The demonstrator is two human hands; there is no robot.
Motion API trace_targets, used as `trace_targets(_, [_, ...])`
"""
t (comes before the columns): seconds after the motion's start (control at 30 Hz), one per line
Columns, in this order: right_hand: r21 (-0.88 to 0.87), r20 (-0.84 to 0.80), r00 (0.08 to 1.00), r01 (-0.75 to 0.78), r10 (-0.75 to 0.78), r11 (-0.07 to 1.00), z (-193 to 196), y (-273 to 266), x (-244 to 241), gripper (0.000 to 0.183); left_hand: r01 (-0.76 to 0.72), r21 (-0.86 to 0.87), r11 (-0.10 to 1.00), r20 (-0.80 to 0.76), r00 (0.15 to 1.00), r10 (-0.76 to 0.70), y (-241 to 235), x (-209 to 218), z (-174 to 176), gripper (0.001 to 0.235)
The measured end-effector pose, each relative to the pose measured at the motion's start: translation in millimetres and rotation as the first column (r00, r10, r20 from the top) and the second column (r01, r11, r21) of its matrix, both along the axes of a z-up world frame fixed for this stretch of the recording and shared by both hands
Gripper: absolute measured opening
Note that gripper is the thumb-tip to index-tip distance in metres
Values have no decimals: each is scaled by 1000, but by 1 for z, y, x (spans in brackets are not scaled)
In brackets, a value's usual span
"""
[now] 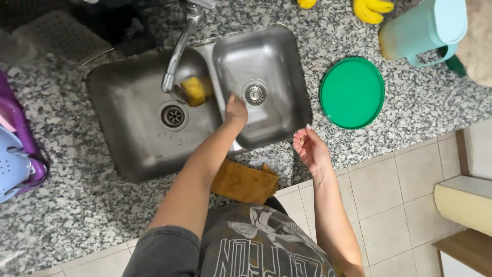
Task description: The person washes a plate, a colander, and a glass using a sponge and running water in a double-basin sink. They place the cleaned items into a dish rack. Afterwards, they pick up lemons, bananas, and a jar from the counter and store them inside the refrigerator.
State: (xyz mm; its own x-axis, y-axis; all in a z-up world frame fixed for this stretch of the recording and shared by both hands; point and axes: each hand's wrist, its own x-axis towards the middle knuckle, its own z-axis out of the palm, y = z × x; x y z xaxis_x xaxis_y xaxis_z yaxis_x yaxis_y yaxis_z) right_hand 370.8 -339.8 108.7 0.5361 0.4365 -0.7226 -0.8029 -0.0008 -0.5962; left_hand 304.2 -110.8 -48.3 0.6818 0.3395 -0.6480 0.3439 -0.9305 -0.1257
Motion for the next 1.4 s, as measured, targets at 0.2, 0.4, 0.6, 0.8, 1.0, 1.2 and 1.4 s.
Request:
trace_targets(0.2, [-44, 27, 998, 56, -55, 997, -9, -42, 2, 28, 224, 124, 967, -379, 911, -163, -19, -8, 36, 52])
trace_targets(0.4, [-17, 26, 1000, 6, -6, 1000, -7, -35, -9, 28, 333, -150, 931, -201, 912, -358, -10, -22, 52, 39])
trace_targets(0.6, [27, 26, 997, -73, 72, 997, -2, -11, -20, 27, 535, -279, 798, 351, 830, -433, 31, -43, 71, 15])
trace_targets(0.8, [85, 8, 979, -203, 203, 975, 5, 35, -49, 28, 534, -362, 764, 882, 461, 96, 20, -83, 206, 9])
trace_targets(1.0, [134, -100, 967, -220, 234, 966, -20, 69, -58, 32, 168, -137, 976, 968, 234, 96, -58, -106, 179, 14])
trace_targets(1.2, [49, -146, 964, -218, 223, 975, -26, 55, -54, 23, 85, -151, 985, 923, 369, 109, -78, -175, 168, 62])
trace_targets(1.4, [-13, -109, 985, -138, 135, 990, -17, 31, -51, 22, 371, -295, 881, 924, 346, 163, -40, -274, 122, 25])
